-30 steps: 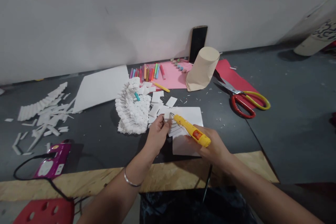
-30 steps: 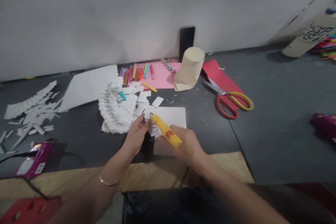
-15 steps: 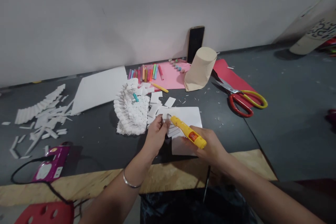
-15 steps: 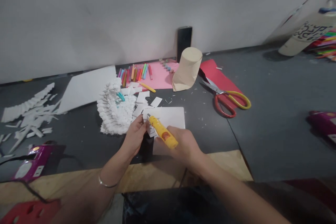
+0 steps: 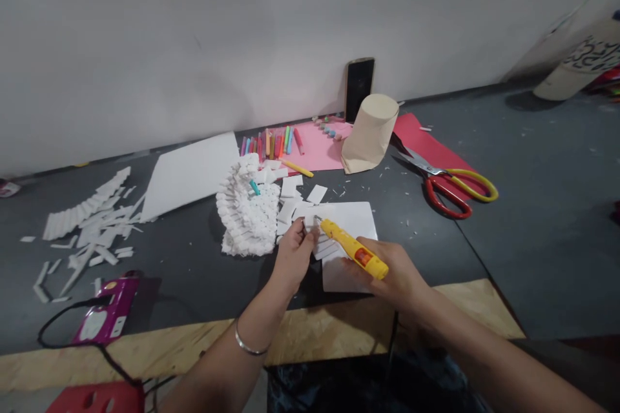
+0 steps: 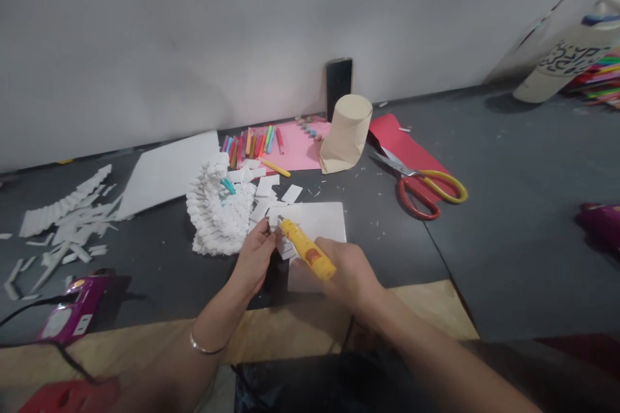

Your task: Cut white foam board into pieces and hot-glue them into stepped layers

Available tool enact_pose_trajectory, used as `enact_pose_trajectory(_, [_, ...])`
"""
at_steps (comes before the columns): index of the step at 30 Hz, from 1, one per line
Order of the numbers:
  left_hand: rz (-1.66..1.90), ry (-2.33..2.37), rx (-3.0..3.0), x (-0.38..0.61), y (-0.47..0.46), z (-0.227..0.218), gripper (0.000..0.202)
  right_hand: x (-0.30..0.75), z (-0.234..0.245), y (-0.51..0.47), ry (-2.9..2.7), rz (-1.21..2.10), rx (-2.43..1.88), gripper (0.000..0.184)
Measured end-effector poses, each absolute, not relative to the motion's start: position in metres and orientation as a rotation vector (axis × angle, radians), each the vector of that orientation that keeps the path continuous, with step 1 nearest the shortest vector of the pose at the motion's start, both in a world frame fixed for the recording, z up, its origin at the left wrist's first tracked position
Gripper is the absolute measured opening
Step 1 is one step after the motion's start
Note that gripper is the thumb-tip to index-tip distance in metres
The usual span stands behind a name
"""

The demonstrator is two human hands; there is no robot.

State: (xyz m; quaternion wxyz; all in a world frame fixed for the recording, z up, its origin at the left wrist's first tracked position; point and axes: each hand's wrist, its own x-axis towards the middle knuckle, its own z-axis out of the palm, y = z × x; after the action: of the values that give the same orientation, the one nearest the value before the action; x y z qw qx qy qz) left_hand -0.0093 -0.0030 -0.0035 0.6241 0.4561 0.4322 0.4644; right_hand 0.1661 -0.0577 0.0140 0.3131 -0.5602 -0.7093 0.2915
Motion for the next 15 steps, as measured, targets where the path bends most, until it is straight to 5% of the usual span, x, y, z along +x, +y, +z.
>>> enact_pose_trajectory(15, [1.085, 0.966, 1.026, -0.0095, -0.0025, -0.0004, 0.034, 0.1720, 0.0117, -0.0592, -1.846, 0.706, -1.528, 0.032])
